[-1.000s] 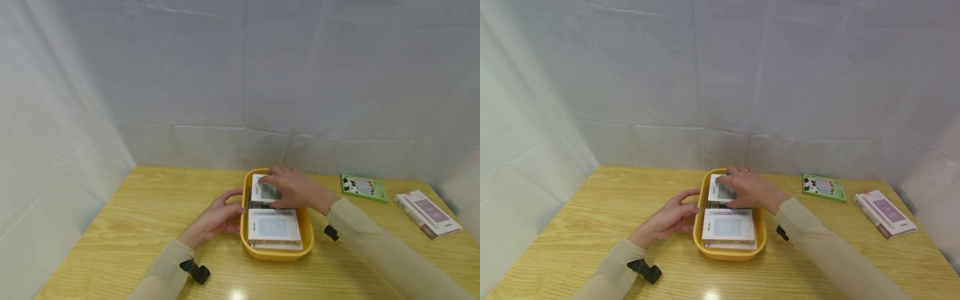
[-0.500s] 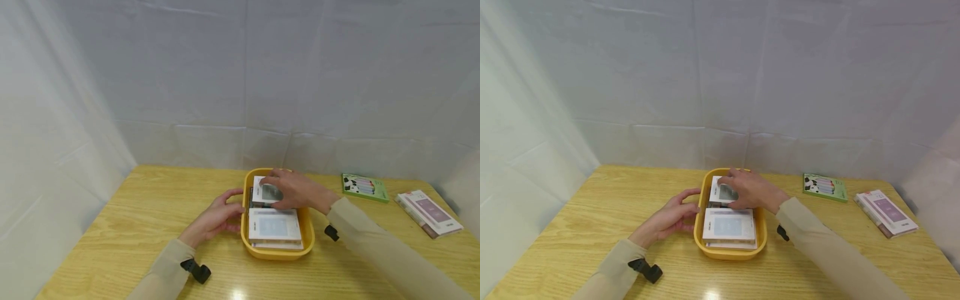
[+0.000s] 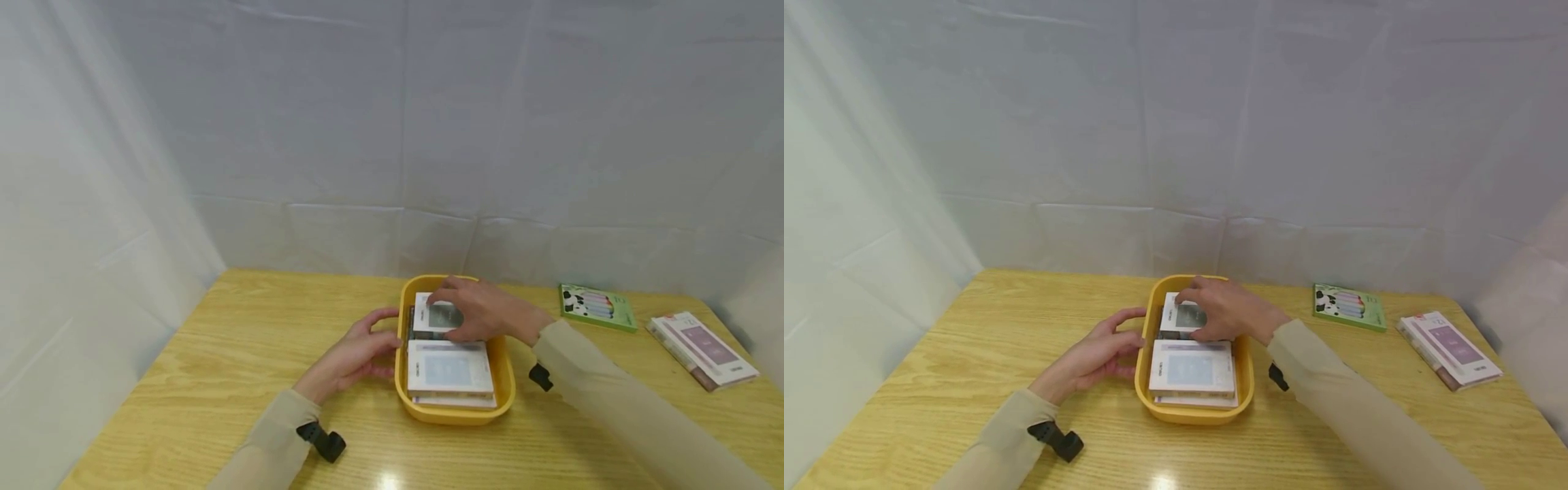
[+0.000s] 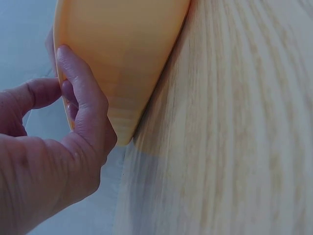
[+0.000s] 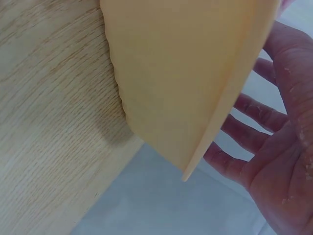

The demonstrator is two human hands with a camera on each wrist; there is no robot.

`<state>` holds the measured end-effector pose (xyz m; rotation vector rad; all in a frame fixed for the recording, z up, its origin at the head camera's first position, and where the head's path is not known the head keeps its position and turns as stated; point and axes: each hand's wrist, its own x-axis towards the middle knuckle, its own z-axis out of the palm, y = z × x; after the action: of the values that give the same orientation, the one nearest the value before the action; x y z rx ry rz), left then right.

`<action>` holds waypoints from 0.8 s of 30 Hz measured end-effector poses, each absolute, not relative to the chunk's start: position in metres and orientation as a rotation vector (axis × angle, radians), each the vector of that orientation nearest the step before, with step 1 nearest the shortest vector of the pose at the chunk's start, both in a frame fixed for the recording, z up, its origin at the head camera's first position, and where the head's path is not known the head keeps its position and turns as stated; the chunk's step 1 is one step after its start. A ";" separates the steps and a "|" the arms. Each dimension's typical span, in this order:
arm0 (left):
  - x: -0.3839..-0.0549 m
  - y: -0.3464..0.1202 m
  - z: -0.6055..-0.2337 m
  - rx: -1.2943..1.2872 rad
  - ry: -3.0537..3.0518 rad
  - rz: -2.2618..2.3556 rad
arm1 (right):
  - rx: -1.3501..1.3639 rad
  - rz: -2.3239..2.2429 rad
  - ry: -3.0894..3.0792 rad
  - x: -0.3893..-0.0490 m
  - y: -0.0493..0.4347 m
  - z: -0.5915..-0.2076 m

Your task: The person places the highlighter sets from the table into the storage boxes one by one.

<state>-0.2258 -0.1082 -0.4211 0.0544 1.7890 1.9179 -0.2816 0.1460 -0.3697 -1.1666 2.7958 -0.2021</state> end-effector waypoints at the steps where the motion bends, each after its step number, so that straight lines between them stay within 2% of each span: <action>1: -0.226 -0.108 -0.421 0.055 1.788 1.919 | -1.169 -0.208 2.793 -0.282 0.146 -0.370; 24: -0.226 -0.108 -0.423 0.054 1.767 1.935 | -1.138 -0.291 2.752 -0.283 0.149 -0.370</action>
<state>-0.2260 -0.1077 -0.4228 0.0540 1.7674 1.9350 -0.2826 0.1491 -0.3701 -1.1384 2.7517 -0.2913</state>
